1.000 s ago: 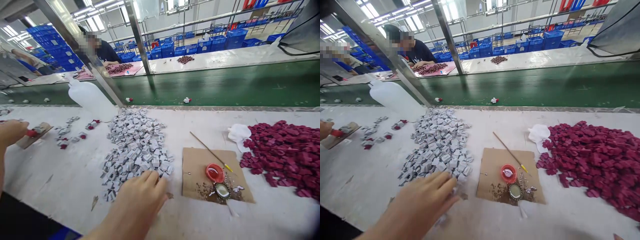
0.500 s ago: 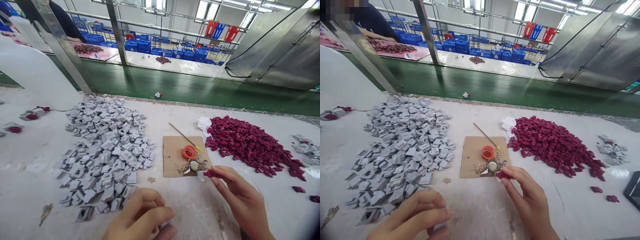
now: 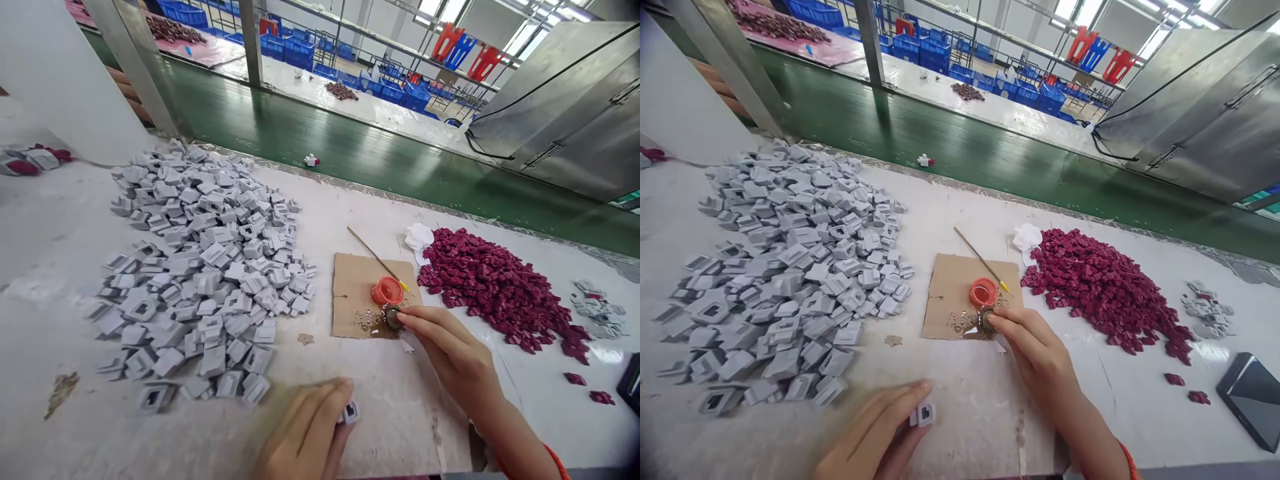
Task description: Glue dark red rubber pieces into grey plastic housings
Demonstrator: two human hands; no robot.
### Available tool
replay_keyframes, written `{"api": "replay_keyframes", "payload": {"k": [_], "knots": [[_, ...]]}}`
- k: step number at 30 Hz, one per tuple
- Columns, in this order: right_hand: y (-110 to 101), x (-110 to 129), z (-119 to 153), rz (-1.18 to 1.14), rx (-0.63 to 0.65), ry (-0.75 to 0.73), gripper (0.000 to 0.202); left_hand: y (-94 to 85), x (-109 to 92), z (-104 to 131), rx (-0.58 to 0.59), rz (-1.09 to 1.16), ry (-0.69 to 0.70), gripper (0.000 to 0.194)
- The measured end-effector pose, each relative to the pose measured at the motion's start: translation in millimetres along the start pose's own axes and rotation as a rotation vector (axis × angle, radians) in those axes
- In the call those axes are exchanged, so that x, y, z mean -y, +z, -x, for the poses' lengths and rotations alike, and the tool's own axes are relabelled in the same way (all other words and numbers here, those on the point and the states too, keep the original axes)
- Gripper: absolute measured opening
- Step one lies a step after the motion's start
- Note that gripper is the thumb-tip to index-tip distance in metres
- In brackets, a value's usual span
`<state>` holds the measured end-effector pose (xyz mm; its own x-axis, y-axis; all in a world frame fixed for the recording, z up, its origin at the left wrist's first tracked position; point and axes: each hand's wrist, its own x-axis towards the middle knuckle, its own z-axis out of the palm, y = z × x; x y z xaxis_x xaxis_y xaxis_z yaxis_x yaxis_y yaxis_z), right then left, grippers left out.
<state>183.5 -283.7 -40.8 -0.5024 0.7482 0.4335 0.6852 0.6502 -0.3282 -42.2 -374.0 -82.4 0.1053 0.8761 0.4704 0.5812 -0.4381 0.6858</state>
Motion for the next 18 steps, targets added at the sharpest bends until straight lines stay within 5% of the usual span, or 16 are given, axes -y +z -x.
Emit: {"api": "replay_keyframes", "payload": {"k": [9, 13, 18], "knots": [[-5, 10, 2, -0.032, -0.081, 0.083, 0.041, -3.2, -1, -6, 0.03, 0.073, -0.063, 0.024], [-3, 33, 7, -0.167, -0.182, 0.273, 0.039, -6.6, 0, -6, 0.079, 0.113, -0.114, 0.023], [12, 75, 24, -0.393, -0.124, 0.344, 0.029, -5.8, -4, -4, 0.042, 0.118, -0.149, 0.023]]}}
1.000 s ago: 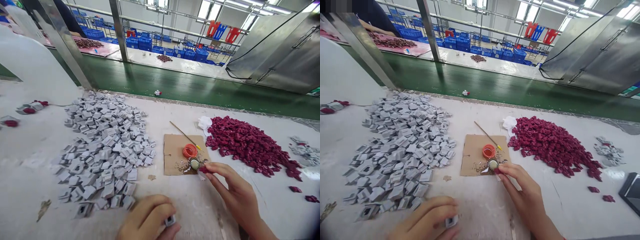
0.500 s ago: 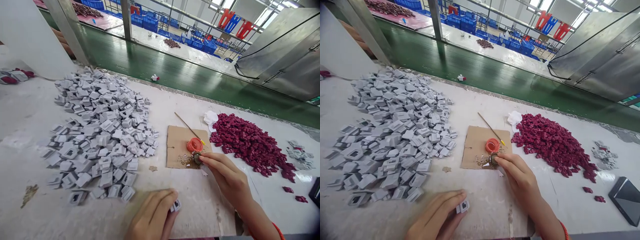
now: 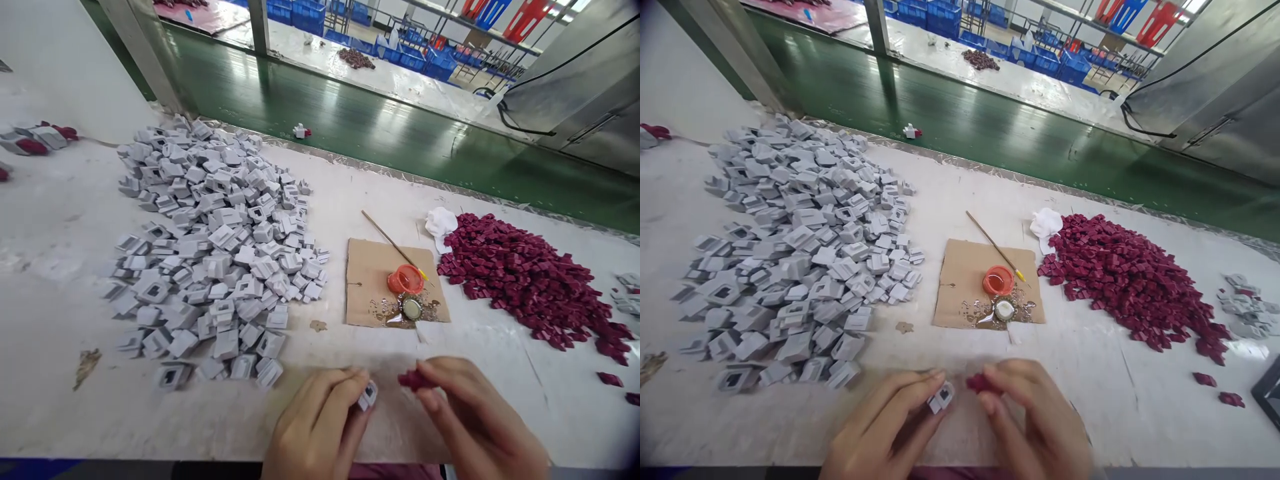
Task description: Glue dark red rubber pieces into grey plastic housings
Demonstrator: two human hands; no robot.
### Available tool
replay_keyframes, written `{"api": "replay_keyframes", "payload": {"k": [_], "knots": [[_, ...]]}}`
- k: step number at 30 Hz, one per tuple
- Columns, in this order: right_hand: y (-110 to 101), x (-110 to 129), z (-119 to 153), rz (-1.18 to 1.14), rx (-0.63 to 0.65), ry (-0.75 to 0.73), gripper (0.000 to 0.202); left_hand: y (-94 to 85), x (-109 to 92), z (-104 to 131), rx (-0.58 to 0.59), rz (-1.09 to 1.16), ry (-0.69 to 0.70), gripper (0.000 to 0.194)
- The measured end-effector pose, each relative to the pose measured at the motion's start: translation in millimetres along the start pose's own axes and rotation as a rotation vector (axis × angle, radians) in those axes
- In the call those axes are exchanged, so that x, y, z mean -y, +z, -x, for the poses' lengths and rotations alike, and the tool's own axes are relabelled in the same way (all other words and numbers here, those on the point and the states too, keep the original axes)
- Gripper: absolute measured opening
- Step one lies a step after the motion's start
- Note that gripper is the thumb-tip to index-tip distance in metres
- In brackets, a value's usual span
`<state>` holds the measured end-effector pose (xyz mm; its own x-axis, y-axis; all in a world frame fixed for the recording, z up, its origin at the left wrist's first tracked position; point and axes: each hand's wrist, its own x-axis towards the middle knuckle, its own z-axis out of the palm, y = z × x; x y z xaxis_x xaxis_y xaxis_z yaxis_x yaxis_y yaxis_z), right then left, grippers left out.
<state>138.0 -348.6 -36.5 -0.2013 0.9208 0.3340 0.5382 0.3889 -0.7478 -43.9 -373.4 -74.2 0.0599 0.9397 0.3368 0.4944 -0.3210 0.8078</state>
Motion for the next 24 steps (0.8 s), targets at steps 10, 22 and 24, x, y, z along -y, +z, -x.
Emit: {"api": "replay_keyframes", "payload": {"k": [10, 22, 24], "knots": [[18, 1, 10, -0.037, 0.121, -0.069, 0.037, -7.0, 1, -4, 0.054, 0.009, 0.066, 0.026], [22, 6, 3, -0.014, 0.175, -0.07, 0.029, -2.0, -1, -7, 0.064, 0.003, 0.015, 0.024], [11, 0, 4, 0.02, 0.166, -0.039, 0.036, -8.5, -1, -10, 0.126, 0.003, -0.018, 0.027]]}}
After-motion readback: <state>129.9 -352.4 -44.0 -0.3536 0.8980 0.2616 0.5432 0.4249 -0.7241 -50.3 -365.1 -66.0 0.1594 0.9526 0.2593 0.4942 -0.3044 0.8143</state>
